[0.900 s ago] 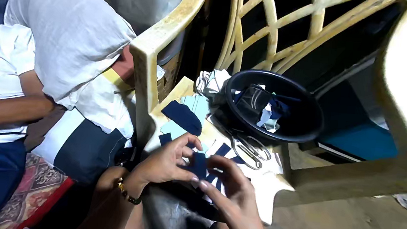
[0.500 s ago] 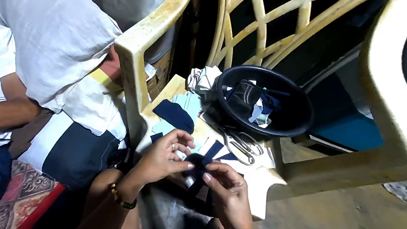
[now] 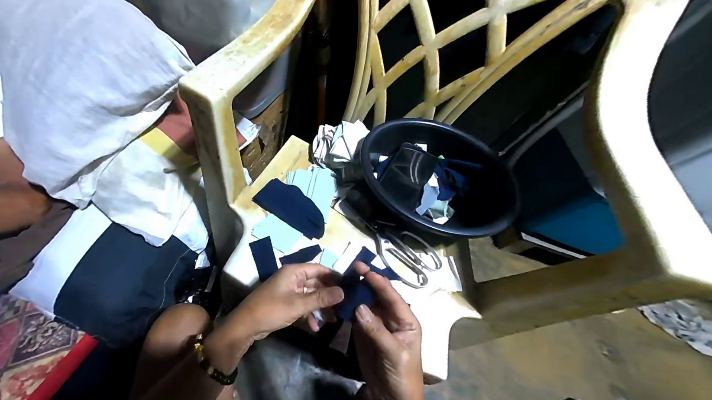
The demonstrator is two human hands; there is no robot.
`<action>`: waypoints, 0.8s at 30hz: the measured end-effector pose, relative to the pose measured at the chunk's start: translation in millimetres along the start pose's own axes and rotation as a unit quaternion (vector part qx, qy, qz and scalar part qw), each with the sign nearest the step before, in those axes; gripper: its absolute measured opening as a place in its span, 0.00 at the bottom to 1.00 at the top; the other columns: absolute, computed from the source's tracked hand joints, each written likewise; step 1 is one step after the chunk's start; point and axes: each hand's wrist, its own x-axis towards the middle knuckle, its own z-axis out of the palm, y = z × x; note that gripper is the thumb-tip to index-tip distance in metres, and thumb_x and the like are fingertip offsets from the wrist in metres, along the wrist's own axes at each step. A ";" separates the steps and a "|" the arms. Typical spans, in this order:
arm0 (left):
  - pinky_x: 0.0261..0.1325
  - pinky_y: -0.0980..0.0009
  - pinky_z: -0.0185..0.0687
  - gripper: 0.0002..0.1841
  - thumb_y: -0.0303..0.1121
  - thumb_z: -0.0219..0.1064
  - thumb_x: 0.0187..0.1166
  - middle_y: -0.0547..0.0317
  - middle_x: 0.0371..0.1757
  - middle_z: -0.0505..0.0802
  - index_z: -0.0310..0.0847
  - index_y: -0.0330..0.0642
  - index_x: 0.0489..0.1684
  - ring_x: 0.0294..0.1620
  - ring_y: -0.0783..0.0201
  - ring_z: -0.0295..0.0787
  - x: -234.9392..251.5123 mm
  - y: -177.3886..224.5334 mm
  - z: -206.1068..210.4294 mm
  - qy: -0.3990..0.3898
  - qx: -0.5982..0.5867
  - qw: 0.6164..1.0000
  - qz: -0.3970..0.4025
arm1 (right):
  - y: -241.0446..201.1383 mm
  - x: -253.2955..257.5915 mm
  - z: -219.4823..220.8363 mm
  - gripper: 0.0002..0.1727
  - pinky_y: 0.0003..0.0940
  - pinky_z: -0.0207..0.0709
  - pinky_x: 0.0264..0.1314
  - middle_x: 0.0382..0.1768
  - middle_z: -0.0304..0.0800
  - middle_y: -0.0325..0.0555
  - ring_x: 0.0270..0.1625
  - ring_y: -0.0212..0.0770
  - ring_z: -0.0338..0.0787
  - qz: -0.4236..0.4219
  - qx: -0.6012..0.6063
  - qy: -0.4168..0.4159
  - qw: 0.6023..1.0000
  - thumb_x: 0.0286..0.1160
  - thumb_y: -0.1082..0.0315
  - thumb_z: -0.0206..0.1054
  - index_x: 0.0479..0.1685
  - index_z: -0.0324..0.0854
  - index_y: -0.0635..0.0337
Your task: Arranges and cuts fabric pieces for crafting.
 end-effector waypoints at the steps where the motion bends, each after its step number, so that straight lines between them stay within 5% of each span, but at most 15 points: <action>1: 0.32 0.81 0.86 0.09 0.30 0.61 0.85 0.71 0.37 0.92 0.81 0.38 0.54 0.31 0.79 0.89 0.0 -1.0 1.3 -0.016 -0.010 1.000 0.002 | -0.8 0.4 -1.5 0.20 0.30 0.83 0.70 0.70 0.88 0.46 0.67 0.35 0.89 -0.002 0.001 -0.008 1.000 0.74 0.71 0.72 0.67 0.89 0.56; 4: 0.30 0.83 0.82 0.03 0.23 0.67 0.78 0.71 0.33 0.91 0.82 0.42 0.41 0.27 0.80 0.86 3.8 -8.5 6.3 0.015 -0.051 0.996 0.065 | -3.5 1.1 -6.3 0.22 0.30 0.82 0.71 0.72 0.86 0.46 0.68 0.35 0.88 -0.007 -0.036 -0.022 0.999 0.75 0.71 0.72 0.70 0.86 0.58; 8: 0.50 0.73 0.91 0.07 0.18 0.64 0.77 0.65 0.39 0.94 0.83 0.39 0.41 0.40 0.72 0.93 6.9 -8.8 8.0 0.062 -0.119 0.984 0.113 | -2.2 -0.2 -8.6 0.25 0.30 0.83 0.69 0.72 0.85 0.47 0.65 0.35 0.89 -0.032 -0.115 -0.009 0.993 0.72 0.76 0.72 0.72 0.83 0.64; 11: 0.52 0.70 0.92 0.08 0.17 0.58 0.79 0.62 0.40 0.94 0.81 0.38 0.43 0.42 0.70 0.94 8.0 -7.3 13.1 0.081 -0.159 0.977 0.117 | -0.4 -1.2 -6.8 0.27 0.29 0.84 0.68 0.73 0.84 0.48 0.64 0.34 0.89 -0.046 -0.147 0.008 0.988 0.70 0.78 0.71 0.73 0.81 0.68; 15: 0.57 0.67 0.90 0.11 0.18 0.53 0.81 0.60 0.47 0.92 0.71 0.39 0.56 0.47 0.67 0.94 10.1 -9.8 17.1 0.068 -0.183 0.971 0.137 | 1.4 -2.6 -2.0 0.29 0.27 0.85 0.65 0.71 0.84 0.49 0.61 0.32 0.90 -0.045 -0.174 0.041 0.983 0.67 0.81 0.71 0.73 0.77 0.75; 18: 0.60 0.65 0.90 0.31 0.12 0.60 0.73 0.54 0.59 0.88 0.53 0.36 0.75 0.53 0.64 0.93 14.1 -15.3 20.1 0.050 -0.183 0.966 0.176 | 1.3 -4.2 3.4 0.32 0.24 0.86 0.62 0.69 0.84 0.49 0.56 0.29 0.91 -0.034 -0.172 0.064 0.982 0.63 0.85 0.71 0.74 0.73 0.80; 21: 0.60 0.65 0.91 0.37 0.10 0.62 0.70 0.53 0.62 0.87 0.47 0.37 0.79 0.53 0.64 0.94 18.3 -21.2 21.6 0.077 -0.157 0.961 0.215 | -1.7 -1.5 -1.7 0.34 0.23 0.87 0.59 0.74 0.79 0.53 0.54 0.27 0.91 -0.035 -0.204 0.042 0.977 0.66 0.78 0.74 0.76 0.70 0.81; 24: 0.56 0.67 0.91 0.34 0.10 0.61 0.71 0.55 0.61 0.87 0.54 0.35 0.79 0.49 0.67 0.93 19.8 -23.1 16.2 0.083 -0.134 0.962 0.222 | -12.5 10.1 -21.3 0.27 0.20 0.82 0.57 0.72 0.78 0.64 0.56 0.28 0.87 -0.086 -0.459 0.043 0.883 0.80 0.66 0.63 0.71 0.75 0.81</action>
